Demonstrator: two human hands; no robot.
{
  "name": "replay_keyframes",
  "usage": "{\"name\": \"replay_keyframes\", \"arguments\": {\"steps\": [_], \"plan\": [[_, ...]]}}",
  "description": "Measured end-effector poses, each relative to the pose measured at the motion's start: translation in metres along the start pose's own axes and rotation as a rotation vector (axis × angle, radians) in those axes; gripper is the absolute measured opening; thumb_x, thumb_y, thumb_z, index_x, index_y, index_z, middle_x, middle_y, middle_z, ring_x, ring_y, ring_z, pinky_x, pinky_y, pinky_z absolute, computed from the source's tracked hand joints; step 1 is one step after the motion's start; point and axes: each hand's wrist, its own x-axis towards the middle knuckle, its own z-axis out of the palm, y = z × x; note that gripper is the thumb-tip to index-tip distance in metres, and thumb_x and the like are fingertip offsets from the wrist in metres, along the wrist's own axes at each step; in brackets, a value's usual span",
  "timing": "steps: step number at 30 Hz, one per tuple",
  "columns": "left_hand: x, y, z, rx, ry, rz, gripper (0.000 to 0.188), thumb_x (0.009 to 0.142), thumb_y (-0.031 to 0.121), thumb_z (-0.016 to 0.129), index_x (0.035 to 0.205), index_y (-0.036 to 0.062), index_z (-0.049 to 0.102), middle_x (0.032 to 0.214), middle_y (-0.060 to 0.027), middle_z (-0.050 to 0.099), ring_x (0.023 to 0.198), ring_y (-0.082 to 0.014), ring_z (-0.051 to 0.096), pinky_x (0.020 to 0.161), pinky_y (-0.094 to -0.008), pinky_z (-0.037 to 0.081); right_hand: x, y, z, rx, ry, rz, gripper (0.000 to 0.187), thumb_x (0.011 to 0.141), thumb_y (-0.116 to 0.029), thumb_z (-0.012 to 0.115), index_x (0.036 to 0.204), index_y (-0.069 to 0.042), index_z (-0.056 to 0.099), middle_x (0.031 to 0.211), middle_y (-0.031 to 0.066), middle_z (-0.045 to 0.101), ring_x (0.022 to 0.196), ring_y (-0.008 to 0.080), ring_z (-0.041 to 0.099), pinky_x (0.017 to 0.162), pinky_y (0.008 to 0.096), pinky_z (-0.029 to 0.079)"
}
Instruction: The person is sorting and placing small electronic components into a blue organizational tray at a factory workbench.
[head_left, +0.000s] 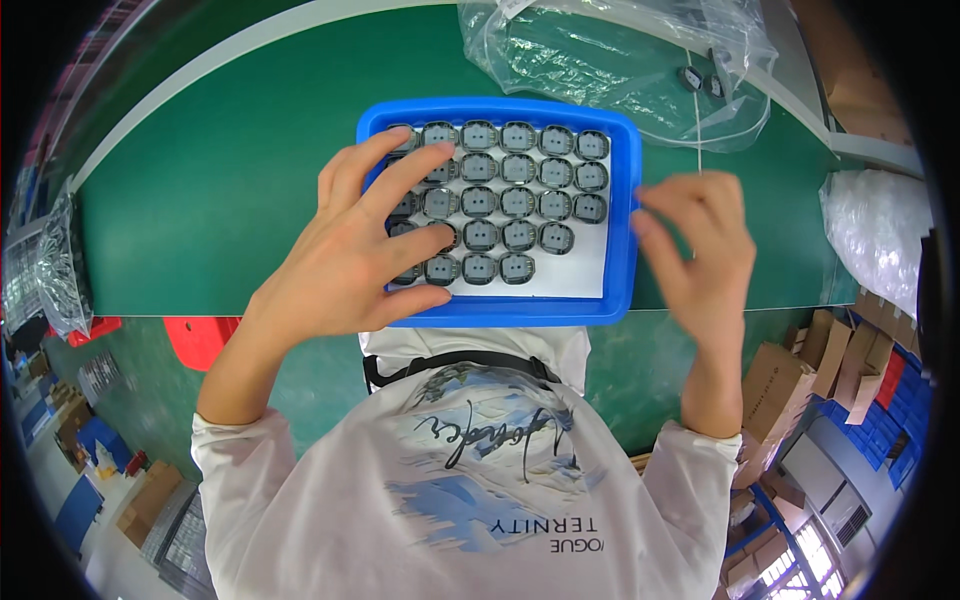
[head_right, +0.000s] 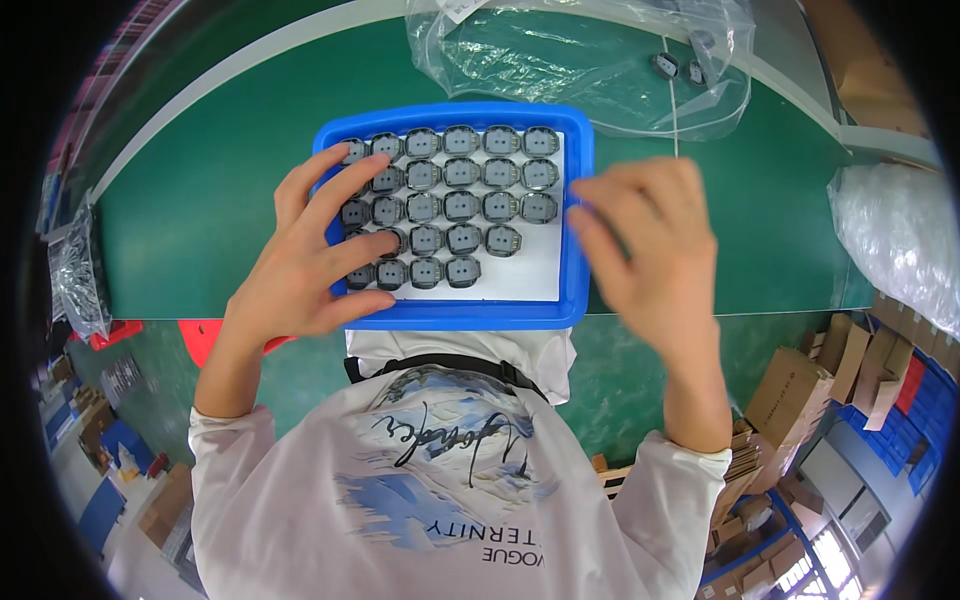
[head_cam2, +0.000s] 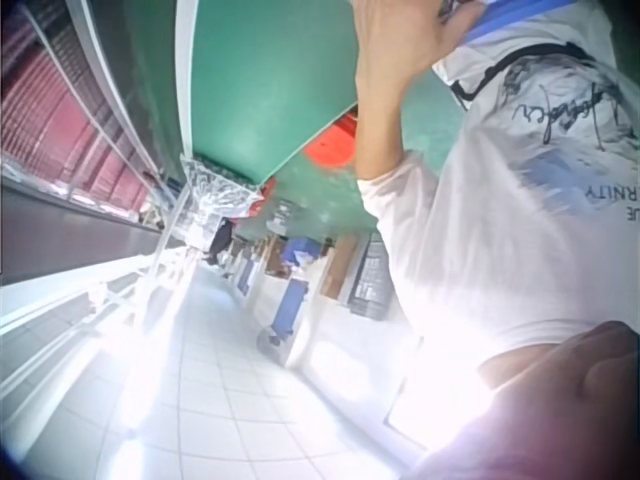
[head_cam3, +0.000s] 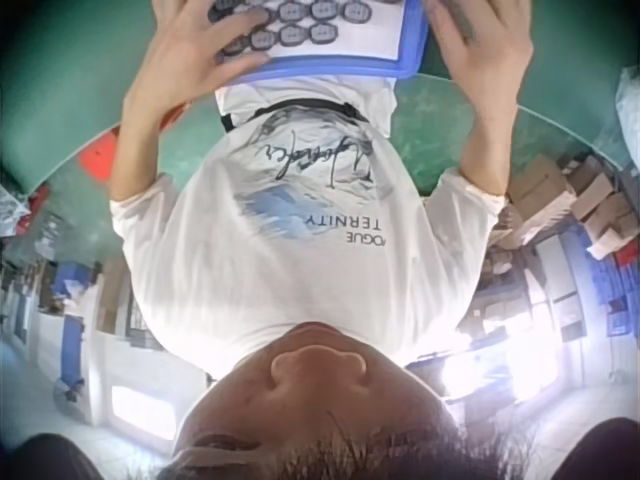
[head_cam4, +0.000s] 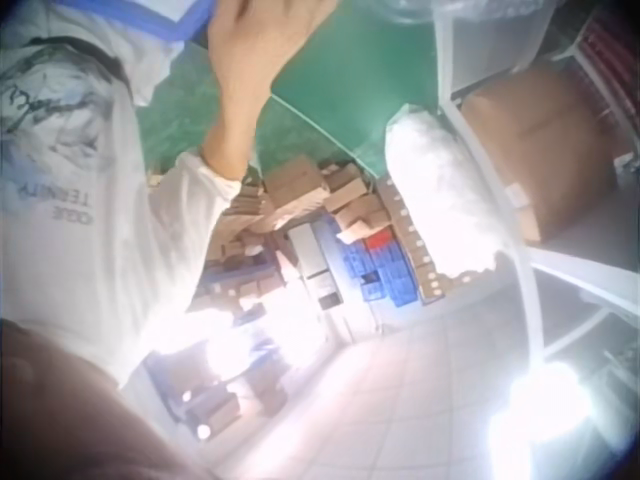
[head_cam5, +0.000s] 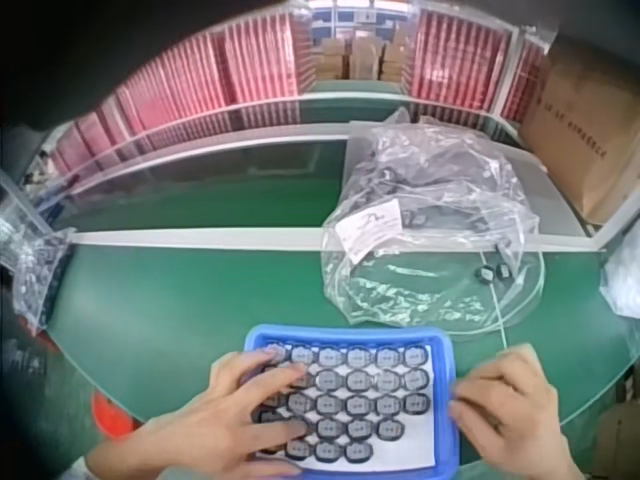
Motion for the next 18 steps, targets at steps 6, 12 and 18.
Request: {"name": "replay_keyframes", "arguments": {"steps": [6, 12, 18], "plan": [[-0.002, 0.006, 0.0, 0.059, 0.042, -0.072, 0.043, 0.061, 0.026, 0.089, 0.099, 0.0085, 0.075, 0.155, -0.018, 0.043, 0.141, -0.0462, 0.034, 0.11, -0.0598, 0.032, 0.027, 0.053, -0.017, -0.024, 0.097, 0.175, 0.017, 0.091, -0.002, 0.068, 0.107, 0.0, 0.07, 0.105, 0.0104, 0.071, 0.098, 0.0231, 0.067, 0.087, 0.0321, 0.052], [-0.003, 0.011, 0.004, 0.075, 0.071, -0.083, 0.043, 0.063, 0.026, 0.089, 0.099, 0.0076, 0.075, 0.155, -0.0187, 0.043, 0.141, -0.0461, 0.034, 0.11, -0.0593, 0.032, 0.06, 0.106, 0.007, -0.288, -0.058, 0.323, 0.028, 0.092, -0.011, 0.066, 0.12, -0.004, 0.068, 0.106, 0.0137, 0.069, 0.096, 0.0297, 0.068, 0.087, 0.037, 0.054], [-0.006, 0.014, 0.005, 0.028, 0.103, -0.064, 0.047, 0.064, 0.025, 0.088, 0.106, 0.0107, 0.075, 0.154, -0.0189, 0.043, 0.141, -0.0465, 0.034, 0.109, -0.0595, 0.032, 0.073, 0.143, 0.019, -0.442, -0.125, 0.278, 0.028, 0.09, -0.014, 0.066, 0.117, -0.007, 0.068, 0.108, 0.0152, 0.067, 0.099, 0.0354, 0.066, 0.088, 0.0432, 0.052]]}}
